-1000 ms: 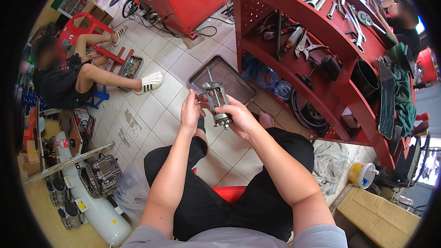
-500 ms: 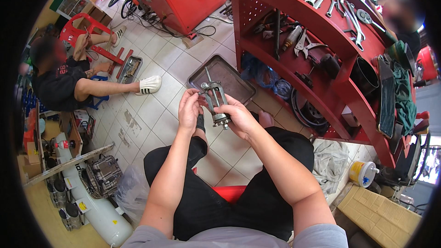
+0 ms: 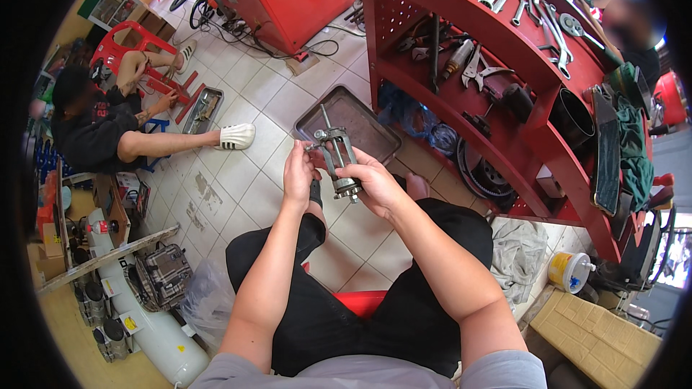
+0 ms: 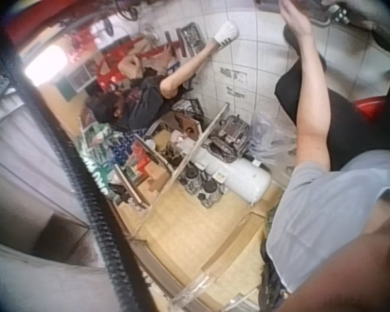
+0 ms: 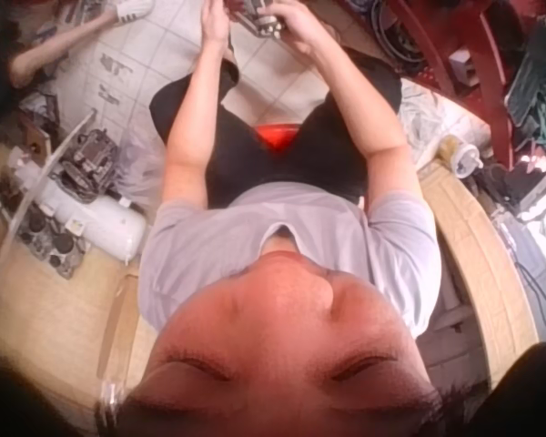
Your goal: The person sits on a low stool in a workshop and assembles a cylindrical mechanical component, likely a clutch assembly. They insert a metal pin into the part, rotate it to check alignment, and use a small wrench to tighten a bolt on the side. The person handles the part with both hands, occasionally placing it on their lap or a tray.
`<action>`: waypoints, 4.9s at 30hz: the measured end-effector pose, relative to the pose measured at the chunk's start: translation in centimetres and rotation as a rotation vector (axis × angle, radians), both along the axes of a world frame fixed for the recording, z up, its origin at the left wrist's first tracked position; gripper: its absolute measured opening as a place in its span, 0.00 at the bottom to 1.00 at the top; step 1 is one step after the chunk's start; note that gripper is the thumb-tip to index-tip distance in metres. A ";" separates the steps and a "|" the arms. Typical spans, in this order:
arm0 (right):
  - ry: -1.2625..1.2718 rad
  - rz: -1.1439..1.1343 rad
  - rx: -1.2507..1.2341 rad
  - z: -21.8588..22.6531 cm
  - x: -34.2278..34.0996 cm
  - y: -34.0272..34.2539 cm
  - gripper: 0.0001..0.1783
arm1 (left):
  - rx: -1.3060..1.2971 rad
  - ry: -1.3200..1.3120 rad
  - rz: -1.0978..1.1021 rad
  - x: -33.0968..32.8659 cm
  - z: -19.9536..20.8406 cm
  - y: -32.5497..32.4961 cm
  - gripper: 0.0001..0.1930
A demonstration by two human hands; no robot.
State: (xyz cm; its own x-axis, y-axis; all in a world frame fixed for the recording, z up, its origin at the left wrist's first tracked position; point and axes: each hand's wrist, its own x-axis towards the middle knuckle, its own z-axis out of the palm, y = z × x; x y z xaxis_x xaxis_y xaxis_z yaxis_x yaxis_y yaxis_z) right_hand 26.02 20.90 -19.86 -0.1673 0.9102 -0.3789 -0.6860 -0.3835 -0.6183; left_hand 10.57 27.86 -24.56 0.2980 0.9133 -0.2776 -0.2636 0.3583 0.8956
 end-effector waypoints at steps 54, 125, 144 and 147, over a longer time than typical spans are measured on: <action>-0.047 -0.006 0.009 0.3 -0.2 0.0 0.28 | 0.088 0.062 0.026 0.0 -1.3 0.3 0.17; -1.001 0.199 0.377 -1.6 -3.1 -0.5 0.23 | -0.537 -0.503 0.268 0.2 -2.3 -1.1 0.18; -0.755 0.070 0.281 -2.8 -1.6 0.7 0.16 | -0.566 -0.382 0.276 0.6 -5.0 -0.5 0.17; -0.801 -0.049 0.166 -0.9 0.6 1.5 0.19 | -0.581 -0.158 0.177 -0.4 -8.6 -0.3 0.15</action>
State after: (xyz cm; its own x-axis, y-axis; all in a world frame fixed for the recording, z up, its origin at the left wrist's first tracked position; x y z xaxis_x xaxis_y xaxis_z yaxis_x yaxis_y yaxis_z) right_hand 26.65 22.39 -20.74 0.1382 0.9642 -0.2264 -0.0261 -0.2250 -0.9740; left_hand 10.20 27.56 -33.20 0.2338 0.6657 -0.7086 -0.4771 0.7136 0.5130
